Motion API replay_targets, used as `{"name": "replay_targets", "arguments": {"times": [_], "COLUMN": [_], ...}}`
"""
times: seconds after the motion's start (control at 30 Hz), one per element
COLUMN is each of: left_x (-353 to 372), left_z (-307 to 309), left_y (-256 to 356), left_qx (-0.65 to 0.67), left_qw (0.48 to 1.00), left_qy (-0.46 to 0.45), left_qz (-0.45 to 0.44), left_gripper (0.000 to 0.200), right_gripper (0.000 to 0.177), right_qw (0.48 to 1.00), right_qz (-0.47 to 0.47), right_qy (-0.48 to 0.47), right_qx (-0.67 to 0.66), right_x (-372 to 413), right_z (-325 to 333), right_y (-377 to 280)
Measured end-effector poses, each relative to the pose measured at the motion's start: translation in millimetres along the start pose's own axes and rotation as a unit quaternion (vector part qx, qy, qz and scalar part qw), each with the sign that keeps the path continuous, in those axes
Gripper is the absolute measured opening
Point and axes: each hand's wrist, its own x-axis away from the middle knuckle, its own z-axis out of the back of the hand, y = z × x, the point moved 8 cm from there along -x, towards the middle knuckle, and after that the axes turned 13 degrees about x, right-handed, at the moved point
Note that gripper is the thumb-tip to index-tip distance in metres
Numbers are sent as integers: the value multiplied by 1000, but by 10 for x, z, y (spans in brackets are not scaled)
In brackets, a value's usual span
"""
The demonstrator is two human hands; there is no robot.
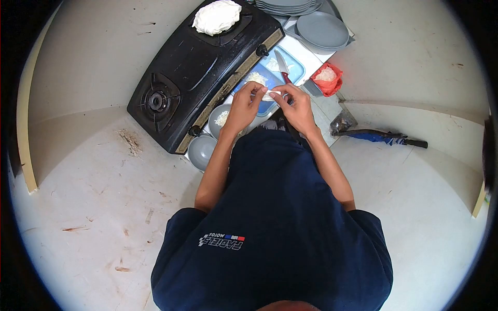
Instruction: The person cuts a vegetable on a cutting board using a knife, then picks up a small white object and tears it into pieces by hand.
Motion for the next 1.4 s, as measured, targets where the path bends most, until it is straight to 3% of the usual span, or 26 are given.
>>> {"name": "replay_targets", "arguments": {"times": [0.17,0.4,0.5,0.57,0.77,0.87,1.07,1.2,1.4], "left_x": [26,50,58,65,70,47,47,44,31], "left_z": [-16,-37,-42,-78,-47,-15,19,6,-28], "left_y": [-148,-219,-190,-178,-251,-88,-185,-106,-97], "left_qx": [72,66,51,159,194,221,298,314,220], "left_qw": [997,995,997,985,977,975,953,946,974], "left_qy": [-1,-3,2,-4,-18,4,49,71,49], "left_qz": [18,76,62,60,86,26,23,44,24], "left_gripper": [25,34,32,25,14,15,20,25,23], "right_gripper": [18,16,17,17,18,20,22,24,18], "right_qw": [999,998,998,998,999,1000,1000,1000,1000], "right_qz": [25,62,60,51,31,24,18,0,1], "right_qy": [-6,-10,-8,-6,-13,-16,2,-8,5], "right_qx": [21,25,25,28,12,11,-12,-14,-10], "right_x": [13,39,43,45,40,45,59,62,74], "right_z": [-33,-72,-68,-41,-3,-30,-27,-27,-39], "right_y": [-11,-55,-60,-61,-76,-57,-26,-18,20]}}
